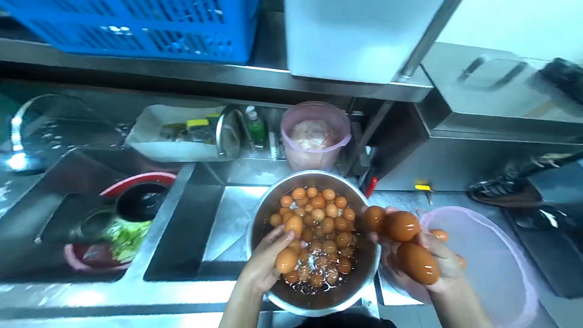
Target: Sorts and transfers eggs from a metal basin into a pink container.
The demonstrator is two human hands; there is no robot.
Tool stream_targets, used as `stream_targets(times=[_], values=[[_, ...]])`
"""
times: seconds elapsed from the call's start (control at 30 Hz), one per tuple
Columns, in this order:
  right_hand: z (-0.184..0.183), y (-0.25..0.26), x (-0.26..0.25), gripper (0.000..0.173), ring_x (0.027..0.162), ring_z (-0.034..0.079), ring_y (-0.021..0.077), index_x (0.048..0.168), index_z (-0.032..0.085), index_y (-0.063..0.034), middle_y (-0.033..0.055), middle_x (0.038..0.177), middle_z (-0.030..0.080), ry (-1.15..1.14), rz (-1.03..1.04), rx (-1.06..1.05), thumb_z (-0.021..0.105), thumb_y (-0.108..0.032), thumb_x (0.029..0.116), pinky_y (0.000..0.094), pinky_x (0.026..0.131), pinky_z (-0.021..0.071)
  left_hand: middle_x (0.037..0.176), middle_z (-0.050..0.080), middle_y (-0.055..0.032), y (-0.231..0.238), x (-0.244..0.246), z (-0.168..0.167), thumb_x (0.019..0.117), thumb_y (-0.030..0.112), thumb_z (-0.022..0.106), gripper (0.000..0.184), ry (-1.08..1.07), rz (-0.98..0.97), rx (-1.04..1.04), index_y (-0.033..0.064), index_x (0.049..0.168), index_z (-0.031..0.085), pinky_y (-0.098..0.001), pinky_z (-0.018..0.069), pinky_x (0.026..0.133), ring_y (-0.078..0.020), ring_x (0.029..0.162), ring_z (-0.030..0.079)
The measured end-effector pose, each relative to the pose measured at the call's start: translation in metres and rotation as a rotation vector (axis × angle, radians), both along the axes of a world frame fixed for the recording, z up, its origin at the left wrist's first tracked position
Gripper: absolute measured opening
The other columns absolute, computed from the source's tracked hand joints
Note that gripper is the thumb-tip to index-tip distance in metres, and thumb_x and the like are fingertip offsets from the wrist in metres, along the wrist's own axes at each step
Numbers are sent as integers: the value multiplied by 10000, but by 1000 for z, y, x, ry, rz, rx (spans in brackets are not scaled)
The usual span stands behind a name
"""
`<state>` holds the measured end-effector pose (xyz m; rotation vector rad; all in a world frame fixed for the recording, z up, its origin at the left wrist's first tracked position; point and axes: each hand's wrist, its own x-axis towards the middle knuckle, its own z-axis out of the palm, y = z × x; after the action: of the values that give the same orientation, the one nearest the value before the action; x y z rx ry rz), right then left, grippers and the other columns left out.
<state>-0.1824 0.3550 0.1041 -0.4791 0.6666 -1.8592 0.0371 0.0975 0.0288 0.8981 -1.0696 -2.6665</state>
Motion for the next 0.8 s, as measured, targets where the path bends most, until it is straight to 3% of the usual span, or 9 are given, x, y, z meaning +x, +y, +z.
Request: stream_targets(times=[0.1,0.2,0.33,0.43,0.53,0.6,0.67,0.73,0.8], values=[[36,48,-18,503,1121,685,283,1380,640,-154,196,1355,632,185,-164,56,740,-282,904,392,885,610,1093,687,-205,8,-1,-7,942,304,718,516,-2,-13,-23,41,1352,548,-382,632,639,-286,887,725],[60,90,-26,506,1003,719,246,1381,639,-202,171,1360,633,256,-246,46,714,-314,894,332,745,623,1086,694,-200,12,-1,-17,908,344,747,574,-3,-13,-47,45,1355,546,-380,630,612,-285,881,730],[58,135,-29,479,981,732,210,1393,637,-176,152,1440,595,301,-295,-35,686,-284,929,267,641,608,1082,702,-185,17,-3,-23,974,304,658,459,-15,-45,-60,59,1343,540,-374,628,590,-278,874,735],[53,147,-22,475,825,731,179,1356,654,-189,142,1468,564,304,-354,-27,703,-260,889,247,528,576,1089,708,-170,17,-7,-24,1011,303,615,419,-3,-97,-80,75,1352,534,-371,631,610,-272,893,737],[49,159,-23,444,863,728,196,1304,683,-172,154,1472,558,341,-423,17,741,-214,866,268,558,591,1091,706,-175,18,-13,-23,1003,304,625,427,5,-122,-84,74,1351,535,-373,629,590,-280,891,738],[48,170,-32,475,1032,707,213,1332,669,-191,136,1442,583,423,-425,148,772,-257,873,312,709,623,1089,702,-180,19,-14,-22,985,301,645,432,-1,-109,-80,62,1329,539,-365,626,571,-278,879,740],[46,175,-43,535,1028,701,204,1308,685,-191,119,1269,677,470,-454,411,843,-280,805,345,785,623,1096,702,-184,18,-11,-24,990,296,633,429,-18,-100,-81,57,1331,528,-363,628,571,-276,876,742],[37,171,-54,565,927,713,186,1289,695,-177,123,1156,714,458,-447,696,855,-225,749,334,733,620,1103,702,-173,16,-9,-26,1022,294,574,399,-24,-123,-101,63,1342,513,-355,629,586,-266,879,741],[20,162,-65,549,870,712,214,1315,665,-150,130,1155,712,488,-343,918,799,-179,783,368,684,617,1110,703,-154,13,-7,-29,1048,294,524,381,-24,-166,-118,81,1362,490,-357,631,608,-257,890,739]])
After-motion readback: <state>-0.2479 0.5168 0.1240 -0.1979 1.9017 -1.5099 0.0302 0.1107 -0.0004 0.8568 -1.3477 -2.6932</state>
